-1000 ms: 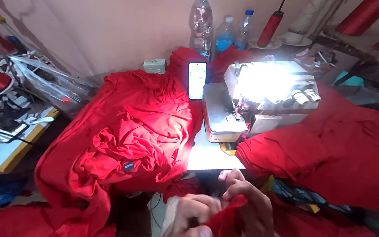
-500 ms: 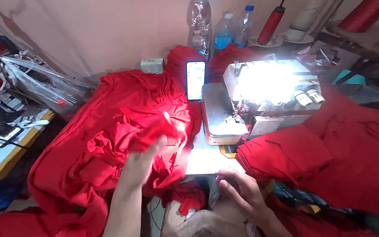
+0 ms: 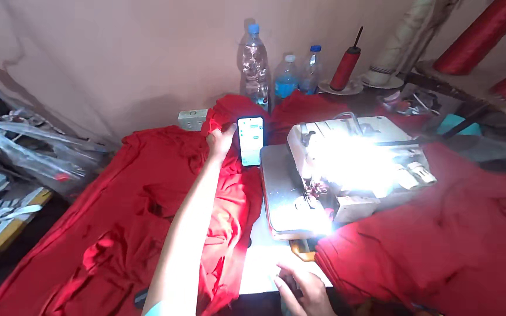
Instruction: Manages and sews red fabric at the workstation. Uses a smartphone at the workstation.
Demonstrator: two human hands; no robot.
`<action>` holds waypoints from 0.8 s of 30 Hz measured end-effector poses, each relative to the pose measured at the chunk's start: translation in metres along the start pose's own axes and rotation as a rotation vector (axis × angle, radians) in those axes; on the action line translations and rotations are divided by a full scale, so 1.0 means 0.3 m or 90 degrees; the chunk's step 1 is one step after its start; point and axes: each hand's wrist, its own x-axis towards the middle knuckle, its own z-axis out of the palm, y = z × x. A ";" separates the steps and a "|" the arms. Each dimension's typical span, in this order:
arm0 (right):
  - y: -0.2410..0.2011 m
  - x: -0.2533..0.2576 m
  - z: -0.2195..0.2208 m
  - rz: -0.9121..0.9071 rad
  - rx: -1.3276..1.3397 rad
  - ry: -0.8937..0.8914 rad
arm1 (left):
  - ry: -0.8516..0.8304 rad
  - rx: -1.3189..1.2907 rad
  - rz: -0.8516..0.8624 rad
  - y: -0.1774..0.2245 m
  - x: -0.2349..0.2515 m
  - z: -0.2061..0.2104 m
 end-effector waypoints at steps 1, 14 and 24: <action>-0.004 -0.003 0.001 0.003 -0.005 -0.005 | 0.001 -0.019 0.008 -0.011 0.009 0.010; 0.009 -0.023 0.012 -0.007 -0.020 0.006 | 0.013 0.023 -0.027 0.018 0.031 0.039; 0.023 -0.025 0.015 -0.032 -0.002 0.018 | 0.023 -0.095 0.075 -0.038 -0.112 -0.189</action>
